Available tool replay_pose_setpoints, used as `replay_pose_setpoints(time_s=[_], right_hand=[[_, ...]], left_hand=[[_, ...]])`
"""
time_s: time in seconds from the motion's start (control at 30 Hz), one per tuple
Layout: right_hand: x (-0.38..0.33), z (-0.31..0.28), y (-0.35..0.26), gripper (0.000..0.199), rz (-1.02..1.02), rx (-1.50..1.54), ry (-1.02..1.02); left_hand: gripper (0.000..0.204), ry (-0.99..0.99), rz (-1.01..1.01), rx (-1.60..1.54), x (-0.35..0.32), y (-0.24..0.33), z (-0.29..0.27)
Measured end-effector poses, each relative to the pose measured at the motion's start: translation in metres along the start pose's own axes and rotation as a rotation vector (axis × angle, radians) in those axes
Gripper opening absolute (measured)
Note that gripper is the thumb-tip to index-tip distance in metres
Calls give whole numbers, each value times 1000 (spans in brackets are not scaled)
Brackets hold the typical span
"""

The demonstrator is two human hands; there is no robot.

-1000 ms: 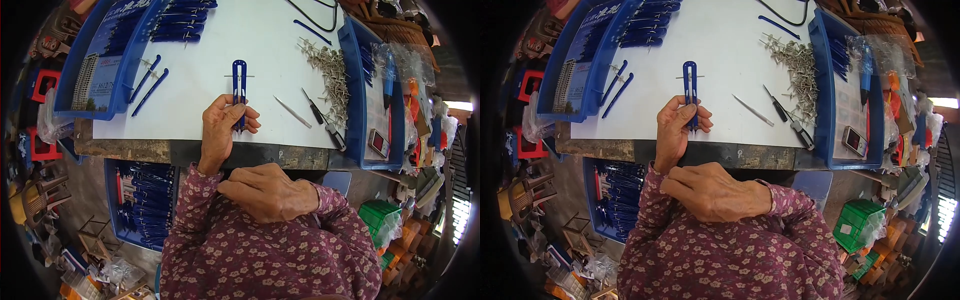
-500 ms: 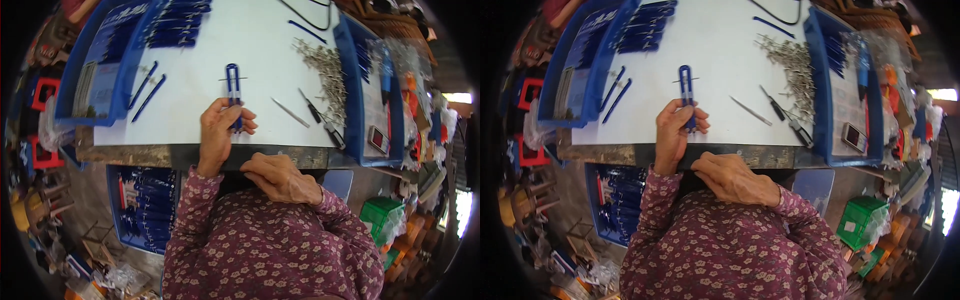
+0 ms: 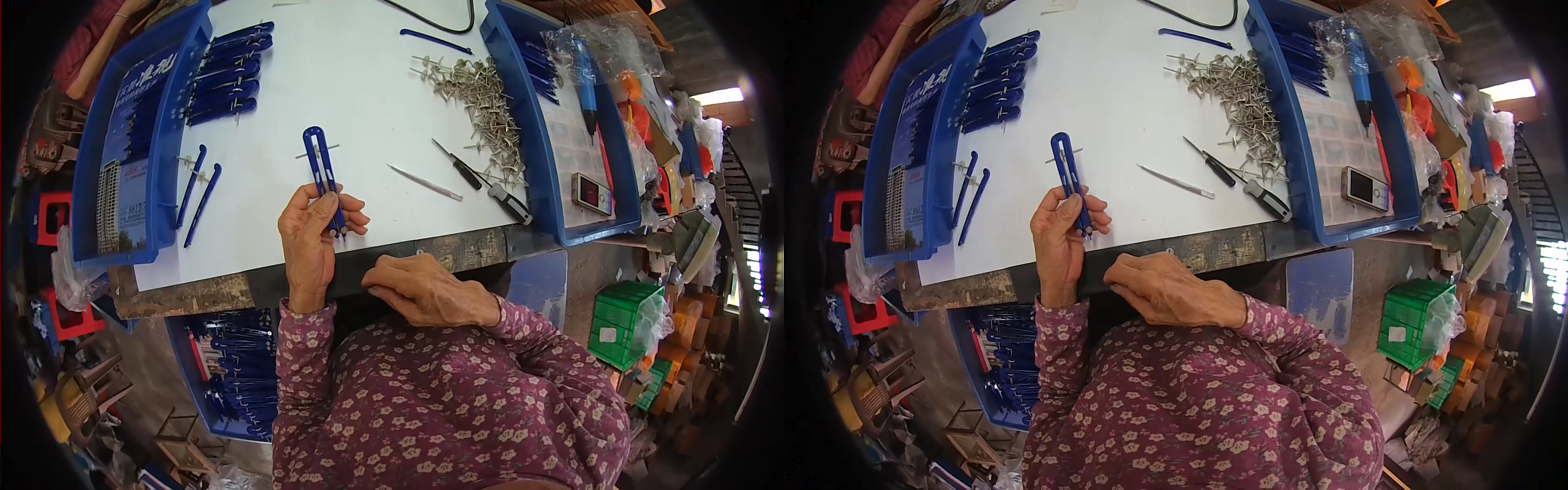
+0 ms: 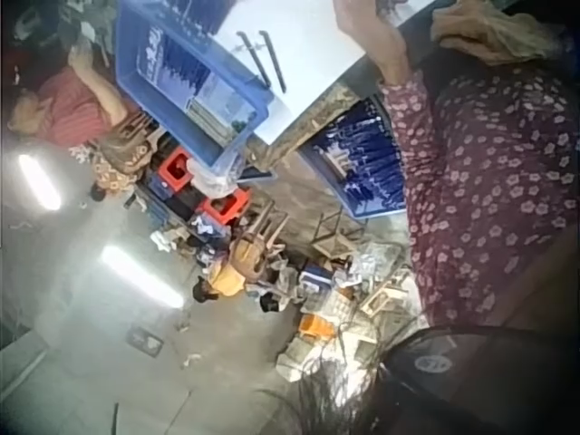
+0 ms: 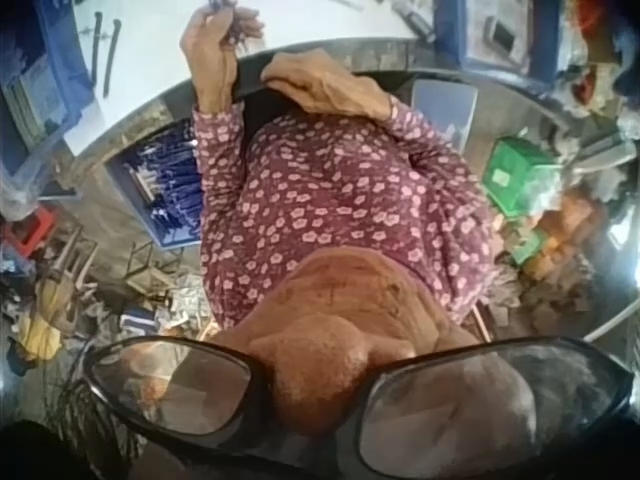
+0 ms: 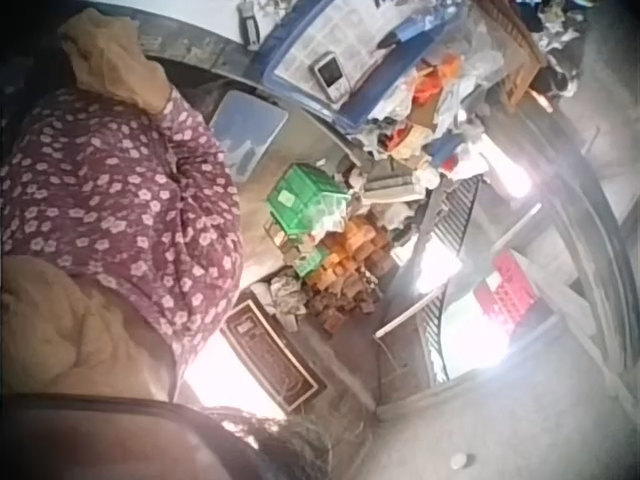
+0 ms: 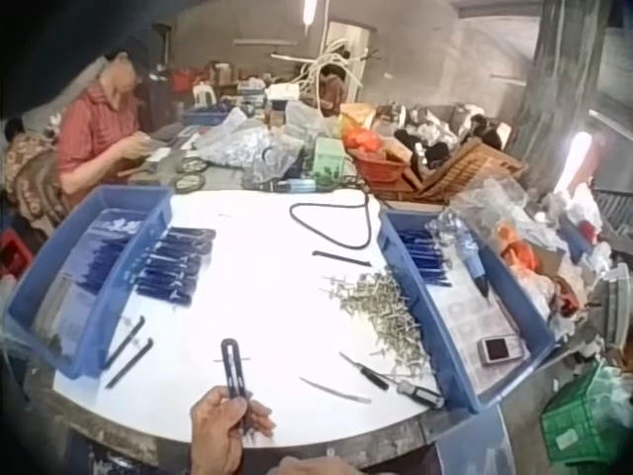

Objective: Assembling small metal components into blue plastic handles at a manual workstation.

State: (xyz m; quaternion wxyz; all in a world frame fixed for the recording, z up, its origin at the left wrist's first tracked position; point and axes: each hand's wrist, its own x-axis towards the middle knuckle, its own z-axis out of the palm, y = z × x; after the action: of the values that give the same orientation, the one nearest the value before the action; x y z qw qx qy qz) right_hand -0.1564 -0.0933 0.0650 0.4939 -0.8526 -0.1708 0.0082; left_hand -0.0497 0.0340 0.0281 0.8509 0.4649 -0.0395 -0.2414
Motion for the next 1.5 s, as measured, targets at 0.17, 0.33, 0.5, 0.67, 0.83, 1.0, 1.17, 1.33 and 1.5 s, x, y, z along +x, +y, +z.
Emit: replay_pose_setpoints(time_s=[0.17, 0.33, 0.5, 0.67, 0.83, 1.0, 1.17, 1.33, 1.5], right_hand=[[-1, 0, 1, 11, 2, 5, -3], [-1, 2, 8, 11, 20, -11, 8], [2, 2, 10, 10, 53, 4, 17], [1, -2, 6, 11, 154, 15, 32], [2, 0, 15, 10, 90, -10, 78], [4, 1, 17, 8, 77, 39, 92], [3, 3, 17, 8, 91, 84, 148], [3, 5, 20, 9, 99, 93, 169], [41, -14, 8, 10, -78, -51, 227]], left_hand=[[18, -9, -1, 3, 1, 0, 0], [15, -15, 4, -1, 2, 0, 0], [17, -18, -17, 38, 3, 8, -2], [17, 23, -47, 82, 10, 33, -11], [17, -29, -149, 288, 34, 71, -37], [14, -4, -156, 468, 63, 104, -46], [10, -54, -181, 662, 101, 126, -54], [8, -86, -180, 869, 136, 145, -59], [8, -163, -243, 985, 144, 147, -48]])
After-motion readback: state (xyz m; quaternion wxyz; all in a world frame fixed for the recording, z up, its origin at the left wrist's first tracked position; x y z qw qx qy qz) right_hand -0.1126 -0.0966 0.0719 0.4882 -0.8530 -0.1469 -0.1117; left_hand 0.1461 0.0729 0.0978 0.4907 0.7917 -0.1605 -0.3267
